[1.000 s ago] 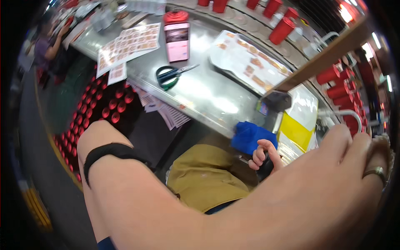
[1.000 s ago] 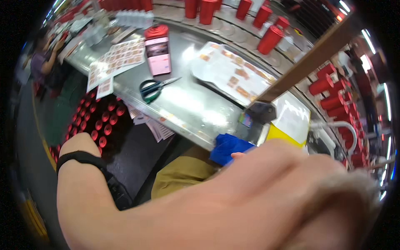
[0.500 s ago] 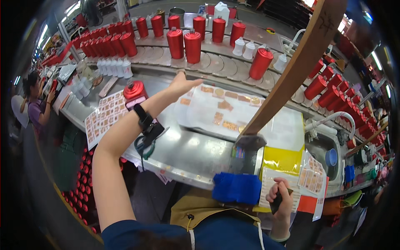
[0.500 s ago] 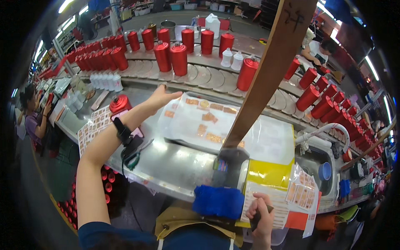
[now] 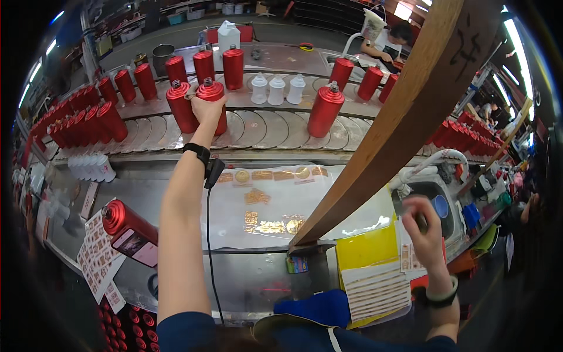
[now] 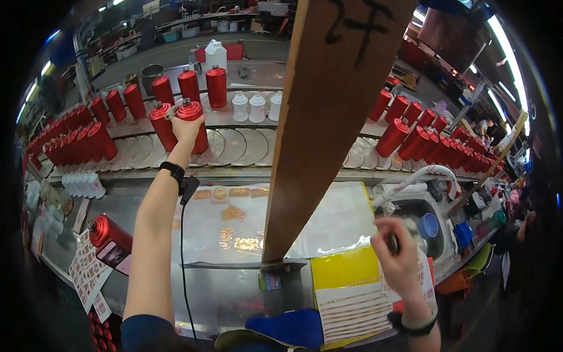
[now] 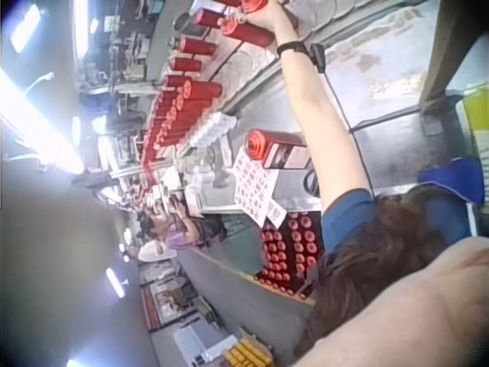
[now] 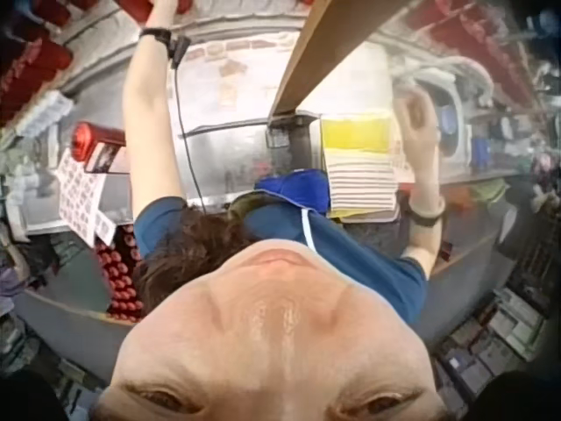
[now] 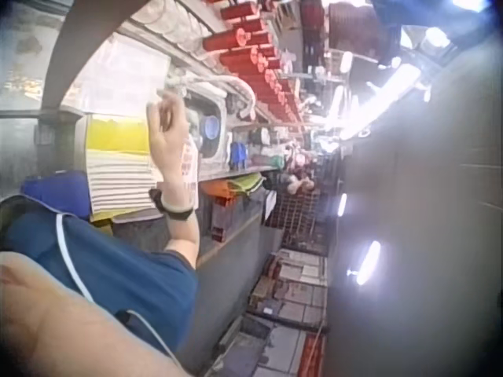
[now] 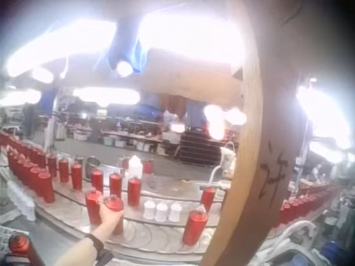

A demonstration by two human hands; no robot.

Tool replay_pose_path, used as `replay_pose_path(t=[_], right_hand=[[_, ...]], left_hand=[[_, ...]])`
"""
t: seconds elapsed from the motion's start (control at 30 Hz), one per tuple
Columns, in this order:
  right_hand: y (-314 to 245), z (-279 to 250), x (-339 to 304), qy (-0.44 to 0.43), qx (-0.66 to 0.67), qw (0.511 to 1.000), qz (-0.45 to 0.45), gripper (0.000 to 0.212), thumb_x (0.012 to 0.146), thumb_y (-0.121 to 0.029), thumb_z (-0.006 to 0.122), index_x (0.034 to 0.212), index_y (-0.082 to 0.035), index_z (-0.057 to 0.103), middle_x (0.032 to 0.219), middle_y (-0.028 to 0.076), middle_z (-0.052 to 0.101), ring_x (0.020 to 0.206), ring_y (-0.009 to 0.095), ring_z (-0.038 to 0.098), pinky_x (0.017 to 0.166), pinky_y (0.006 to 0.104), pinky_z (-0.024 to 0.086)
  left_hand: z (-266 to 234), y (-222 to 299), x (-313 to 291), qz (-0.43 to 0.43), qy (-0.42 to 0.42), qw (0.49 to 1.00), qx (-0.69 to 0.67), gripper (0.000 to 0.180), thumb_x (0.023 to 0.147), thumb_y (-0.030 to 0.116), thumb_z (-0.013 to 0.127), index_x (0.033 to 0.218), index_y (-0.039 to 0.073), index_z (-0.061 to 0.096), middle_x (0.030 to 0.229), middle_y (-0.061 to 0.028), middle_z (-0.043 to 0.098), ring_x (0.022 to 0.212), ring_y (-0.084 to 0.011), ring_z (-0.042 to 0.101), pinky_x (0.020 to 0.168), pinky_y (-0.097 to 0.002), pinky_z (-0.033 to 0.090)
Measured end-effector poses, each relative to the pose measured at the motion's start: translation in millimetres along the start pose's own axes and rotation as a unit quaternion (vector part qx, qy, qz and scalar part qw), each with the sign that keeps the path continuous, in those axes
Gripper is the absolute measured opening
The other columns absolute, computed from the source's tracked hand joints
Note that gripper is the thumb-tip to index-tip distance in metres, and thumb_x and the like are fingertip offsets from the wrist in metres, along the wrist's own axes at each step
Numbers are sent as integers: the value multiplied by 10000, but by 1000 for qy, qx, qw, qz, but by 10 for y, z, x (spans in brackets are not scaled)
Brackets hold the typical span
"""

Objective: Applying decorative labels and seals to red metal containers on an assembly line using a scraper tool.

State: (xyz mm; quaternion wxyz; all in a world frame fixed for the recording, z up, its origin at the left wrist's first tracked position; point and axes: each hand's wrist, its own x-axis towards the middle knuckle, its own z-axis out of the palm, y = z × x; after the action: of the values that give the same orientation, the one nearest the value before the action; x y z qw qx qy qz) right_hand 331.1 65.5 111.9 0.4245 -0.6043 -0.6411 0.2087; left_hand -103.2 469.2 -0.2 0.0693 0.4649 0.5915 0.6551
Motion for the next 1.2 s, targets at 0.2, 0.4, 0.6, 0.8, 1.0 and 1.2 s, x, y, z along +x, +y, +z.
replay_pose_path(t=[0.2,0.4,0.6,0.8,1.0,1.2], right_hand=[[580,416,1706,37,-132,962,-236,391,917,-200,725,1279,-84,633,1021,176,685,772,275,688,695,410,538],[1474,825,3165,37,-332,927,-169,611,903,-300,725,1429,-93,494,1328,220,626,1190,372,649,955,477,530],[1327,798,3150,76,-338,929,-131,716,716,-251,927,1306,-109,547,1107,178,739,1055,399,710,897,488,537],[1782,57,2946,60,-428,897,-91,552,854,-390,772,1295,-107,598,1182,175,714,1121,377,675,925,467,540],[798,-135,1897,34,-377,920,-102,627,666,-241,904,1193,-23,644,1295,112,666,1143,338,661,929,439,531],[-430,-492,533,-41,-263,951,-160,449,633,-134,907,948,5,620,1283,113,635,1006,246,646,850,334,508]], left_hand=[[-435,863,-742,29,-107,977,-183,865,645,91,929,1351,56,430,1286,-110,574,1194,-239,612,1046,-377,495],[-1959,1532,-1556,-75,-203,958,-190,964,678,38,928,1449,42,348,1366,-121,548,1257,-212,585,1076,-370,488],[-2966,1638,-2176,-130,-234,956,-120,957,668,47,927,1427,50,345,1348,-109,523,1266,-215,561,1112,-373,449],[-3189,1432,-2458,-156,-206,961,-95,943,650,69,932,1404,33,368,1290,-117,558,1222,-205,591,1077,-366,478],[-3218,1339,-2599,-137,-163,974,-77,955,652,95,942,1411,15,367,1281,-123,576,1196,-213,611,1058,-358,485],[-3182,1286,-2710,-87,-141,982,-94,947,678,88,933,1431,15,363,1296,-132,580,1204,-210,608,1060,-350,486]])
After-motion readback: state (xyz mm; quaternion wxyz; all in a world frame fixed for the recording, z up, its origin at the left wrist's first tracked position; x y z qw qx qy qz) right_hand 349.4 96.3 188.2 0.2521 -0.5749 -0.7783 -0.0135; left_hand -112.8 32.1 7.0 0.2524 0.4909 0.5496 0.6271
